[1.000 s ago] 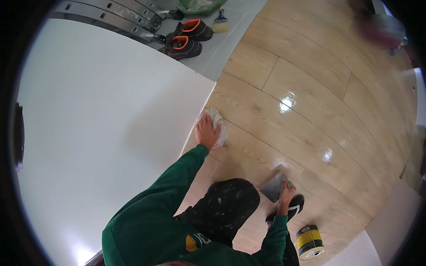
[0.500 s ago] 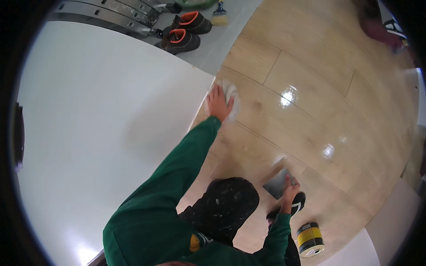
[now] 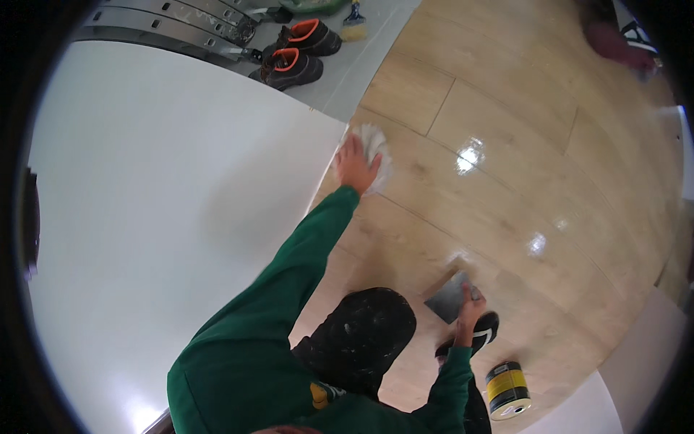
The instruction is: The person applies a liquid sealant from a can to floor tiles using a cloth and a scraper, wiping the surface and cleaning the edges near a white wall.
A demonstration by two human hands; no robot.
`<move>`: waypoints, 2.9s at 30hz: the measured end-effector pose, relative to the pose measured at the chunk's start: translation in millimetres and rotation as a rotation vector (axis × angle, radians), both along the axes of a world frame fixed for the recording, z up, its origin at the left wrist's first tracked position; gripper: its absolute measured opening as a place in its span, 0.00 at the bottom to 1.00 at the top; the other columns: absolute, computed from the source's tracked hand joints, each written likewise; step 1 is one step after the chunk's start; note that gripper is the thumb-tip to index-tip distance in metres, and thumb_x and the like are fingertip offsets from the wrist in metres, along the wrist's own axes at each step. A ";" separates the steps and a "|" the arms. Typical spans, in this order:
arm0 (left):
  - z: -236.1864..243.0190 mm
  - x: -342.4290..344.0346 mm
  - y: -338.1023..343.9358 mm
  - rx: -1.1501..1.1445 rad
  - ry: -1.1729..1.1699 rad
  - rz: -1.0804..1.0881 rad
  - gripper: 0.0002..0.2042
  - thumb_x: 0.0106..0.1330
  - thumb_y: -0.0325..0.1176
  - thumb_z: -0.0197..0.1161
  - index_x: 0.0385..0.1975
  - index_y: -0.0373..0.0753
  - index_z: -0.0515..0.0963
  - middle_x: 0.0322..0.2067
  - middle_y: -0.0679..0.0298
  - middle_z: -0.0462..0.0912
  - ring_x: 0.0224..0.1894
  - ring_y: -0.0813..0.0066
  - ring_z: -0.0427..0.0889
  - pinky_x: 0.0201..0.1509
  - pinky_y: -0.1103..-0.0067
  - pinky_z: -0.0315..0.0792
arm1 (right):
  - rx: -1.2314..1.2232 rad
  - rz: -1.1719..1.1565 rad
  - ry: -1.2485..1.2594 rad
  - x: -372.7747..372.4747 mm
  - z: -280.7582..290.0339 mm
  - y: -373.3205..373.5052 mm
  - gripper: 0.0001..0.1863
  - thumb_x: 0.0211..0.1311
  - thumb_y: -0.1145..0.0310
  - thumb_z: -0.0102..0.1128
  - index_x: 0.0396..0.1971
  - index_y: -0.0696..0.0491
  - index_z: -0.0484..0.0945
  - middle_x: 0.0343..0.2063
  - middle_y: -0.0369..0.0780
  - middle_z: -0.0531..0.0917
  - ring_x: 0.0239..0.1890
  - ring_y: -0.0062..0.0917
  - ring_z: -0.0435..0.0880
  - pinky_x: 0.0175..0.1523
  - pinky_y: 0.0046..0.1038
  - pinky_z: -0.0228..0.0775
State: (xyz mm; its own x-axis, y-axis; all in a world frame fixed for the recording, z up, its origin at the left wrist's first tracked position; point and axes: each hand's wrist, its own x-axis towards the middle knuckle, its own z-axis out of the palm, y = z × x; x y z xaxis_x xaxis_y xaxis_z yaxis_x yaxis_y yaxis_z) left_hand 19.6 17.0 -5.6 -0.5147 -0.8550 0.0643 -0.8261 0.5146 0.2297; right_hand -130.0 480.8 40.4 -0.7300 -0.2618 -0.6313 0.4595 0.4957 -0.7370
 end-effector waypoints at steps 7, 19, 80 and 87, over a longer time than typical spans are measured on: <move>-7.5 18.1 46.2 0.049 -0.082 0.044 0.43 0.72 0.60 0.57 0.74 0.27 0.64 0.75 0.42 0.64 0.76 0.47 0.63 0.77 0.51 0.56 | -0.030 -0.078 -0.006 -14.3 17.1 2.6 0.14 0.65 0.61 0.78 0.34 0.59 0.87 0.27 0.29 0.83 0.28 0.16 0.76 0.36 0.23 0.67; -22.5 68.5 84.9 0.129 -0.040 -0.058 0.46 0.72 0.58 0.60 0.79 0.30 0.55 0.80 0.44 0.54 0.82 0.48 0.53 0.78 0.46 0.51 | -0.039 -0.106 -0.001 -6.9 11.7 4.8 0.16 0.66 0.61 0.77 0.37 0.62 0.87 0.29 0.32 0.85 0.29 0.16 0.77 0.36 0.23 0.68; 31.0 18.7 238.8 0.438 -0.045 -1.160 0.34 0.72 0.49 0.61 0.73 0.35 0.69 0.77 0.49 0.65 0.80 0.49 0.59 0.82 0.53 0.51 | 0.453 -0.055 0.504 -19.2 261.9 380.7 0.20 0.54 0.63 0.65 0.43 0.59 0.87 0.38 0.51 0.88 0.43 0.42 0.88 0.51 0.37 0.79; 156.5 121.7 218.1 0.533 -0.155 -0.516 0.26 0.79 0.48 0.55 0.66 0.34 0.74 0.49 0.35 0.85 0.56 0.33 0.82 0.57 0.54 0.76 | 0.215 -0.011 0.739 -23.7 189.3 406.6 0.19 0.50 0.70 0.66 0.43 0.64 0.86 0.54 0.50 0.85 0.58 0.44 0.83 0.68 0.38 0.74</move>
State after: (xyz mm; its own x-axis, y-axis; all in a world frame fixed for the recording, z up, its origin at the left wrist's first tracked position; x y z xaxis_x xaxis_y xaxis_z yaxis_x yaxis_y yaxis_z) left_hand 141.2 235.1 150.9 -0.8273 -0.3983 -0.3961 -0.5537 0.6966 0.4561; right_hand -153.7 887.4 229.6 -0.9838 -0.1785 -0.0147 -0.1089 0.6609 -0.7425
